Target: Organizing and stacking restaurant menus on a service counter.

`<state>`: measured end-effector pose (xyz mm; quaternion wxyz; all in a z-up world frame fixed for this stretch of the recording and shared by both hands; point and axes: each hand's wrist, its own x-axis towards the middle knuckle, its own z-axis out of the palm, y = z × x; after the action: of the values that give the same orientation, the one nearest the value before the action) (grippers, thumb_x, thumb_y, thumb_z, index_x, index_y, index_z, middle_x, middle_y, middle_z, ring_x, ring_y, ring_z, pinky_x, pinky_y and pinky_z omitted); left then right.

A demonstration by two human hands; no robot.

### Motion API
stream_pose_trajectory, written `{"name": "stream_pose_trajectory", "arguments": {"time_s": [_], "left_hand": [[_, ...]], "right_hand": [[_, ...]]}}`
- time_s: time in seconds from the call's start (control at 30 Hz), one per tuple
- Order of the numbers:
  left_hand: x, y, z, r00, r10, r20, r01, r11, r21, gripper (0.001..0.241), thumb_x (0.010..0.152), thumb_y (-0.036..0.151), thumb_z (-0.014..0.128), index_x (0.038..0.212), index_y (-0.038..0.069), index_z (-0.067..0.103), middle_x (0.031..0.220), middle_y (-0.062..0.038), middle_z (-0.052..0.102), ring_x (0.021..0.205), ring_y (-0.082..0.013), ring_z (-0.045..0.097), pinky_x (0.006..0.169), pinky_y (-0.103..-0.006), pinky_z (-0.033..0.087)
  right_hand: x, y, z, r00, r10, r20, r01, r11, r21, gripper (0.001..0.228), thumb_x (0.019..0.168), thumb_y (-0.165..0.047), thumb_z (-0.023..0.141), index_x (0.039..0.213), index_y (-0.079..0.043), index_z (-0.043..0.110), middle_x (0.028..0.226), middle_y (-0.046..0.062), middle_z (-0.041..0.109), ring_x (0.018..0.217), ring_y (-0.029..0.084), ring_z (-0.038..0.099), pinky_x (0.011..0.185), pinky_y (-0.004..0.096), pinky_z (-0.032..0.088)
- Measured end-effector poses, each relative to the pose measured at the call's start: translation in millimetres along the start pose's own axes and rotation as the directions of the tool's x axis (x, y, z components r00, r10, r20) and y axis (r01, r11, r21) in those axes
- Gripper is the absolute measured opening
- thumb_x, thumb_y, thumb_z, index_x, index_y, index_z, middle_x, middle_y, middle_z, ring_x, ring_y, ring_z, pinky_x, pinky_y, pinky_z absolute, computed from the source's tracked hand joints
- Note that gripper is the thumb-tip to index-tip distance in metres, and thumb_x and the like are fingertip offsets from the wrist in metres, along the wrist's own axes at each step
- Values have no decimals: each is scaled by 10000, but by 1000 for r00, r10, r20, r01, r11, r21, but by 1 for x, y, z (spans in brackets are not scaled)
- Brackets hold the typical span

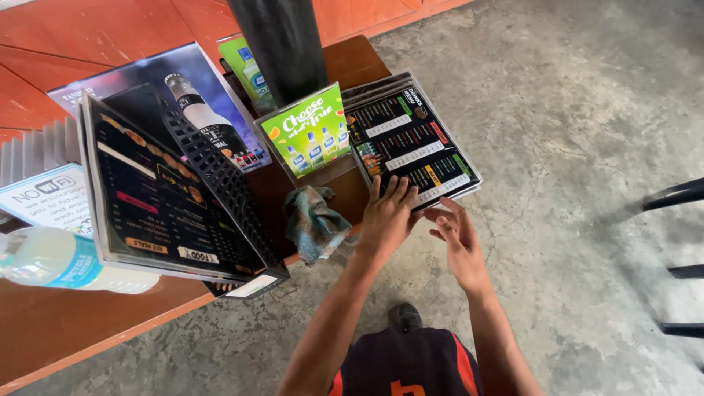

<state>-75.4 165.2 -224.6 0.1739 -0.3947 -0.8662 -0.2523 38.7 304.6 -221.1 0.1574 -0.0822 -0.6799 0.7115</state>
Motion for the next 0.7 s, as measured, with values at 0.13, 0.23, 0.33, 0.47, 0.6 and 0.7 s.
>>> {"name": "stream_pose_trajectory", "arguments": {"time_s": [0.13, 0.23, 0.33, 0.47, 0.6, 0.7], "left_hand": [[0, -1, 1, 1000, 17, 21, -18, 999, 29, 417, 915, 251, 707, 1256, 13, 671, 1384, -223, 618, 1365, -386, 533, 1220, -612, 310], [-7, -6, 15, 998, 36, 54, -35, 999, -16, 407, 981, 257, 671, 1286, -11, 650, 1431, -275, 571, 1366, -443, 517, 1141, -555, 418], [-11, -7, 13, 992, 128, -1, -127, 986, 104, 347, 1024, 178, 634, 1332, 20, 656, 1427, -217, 607, 1370, -422, 547, 1145, -544, 454], [-14, -1, -12, 977, 179, -115, -171, 982, 78, 372, 976, 122, 638, 1341, 52, 659, 1392, -186, 650, 1369, -402, 564, 1158, -538, 454], [-23, -4, -1, 970, 203, -131, -202, 979, 24, 395, 962, 201, 698, 1345, 114, 660, 1389, -118, 665, 1374, -380, 556, 1183, -540, 445], [-34, 3, 6, 972, 224, -76, -212, 967, 145, 414, 908, 139, 721, 1320, 173, 693, 1416, -52, 677, 1385, -323, 571, 1209, -487, 454]], "right_hand": [[-4, -8, 1, 999, 34, -11, -34, 999, 8, 444, 1042, -231, 519, 1443, -43, 487, 1282, 128, 669, 1138, 216, 667, 920, 372, 517], [-8, -2, -5, 998, 63, 0, -63, 998, 22, 399, 1062, -229, 507, 1409, -35, 532, 1251, 143, 688, 1069, 227, 693, 860, 382, 527], [-8, 15, -11, 997, 71, -7, -71, 998, -1, 370, 1070, -244, 497, 1364, -35, 577, 1217, 159, 704, 1049, 252, 704, 854, 381, 538], [-7, 17, -8, 991, 129, -23, -111, 922, 371, 356, 1114, -341, 488, 1299, -41, 541, 1206, 147, 663, 1031, 293, 675, 815, 398, 532], [-3, -32, 19, 993, 118, 5, -106, 869, 483, 439, 1014, -414, 479, 1344, -128, 516, 1255, 76, 677, 1088, 252, 683, 797, 405, 581], [9, 3, 9, 987, 155, -50, -101, 824, 558, 375, 1074, -355, 489, 1330, -87, 544, 1193, 97, 696, 1028, 240, 699, 768, 420, 607]]}}
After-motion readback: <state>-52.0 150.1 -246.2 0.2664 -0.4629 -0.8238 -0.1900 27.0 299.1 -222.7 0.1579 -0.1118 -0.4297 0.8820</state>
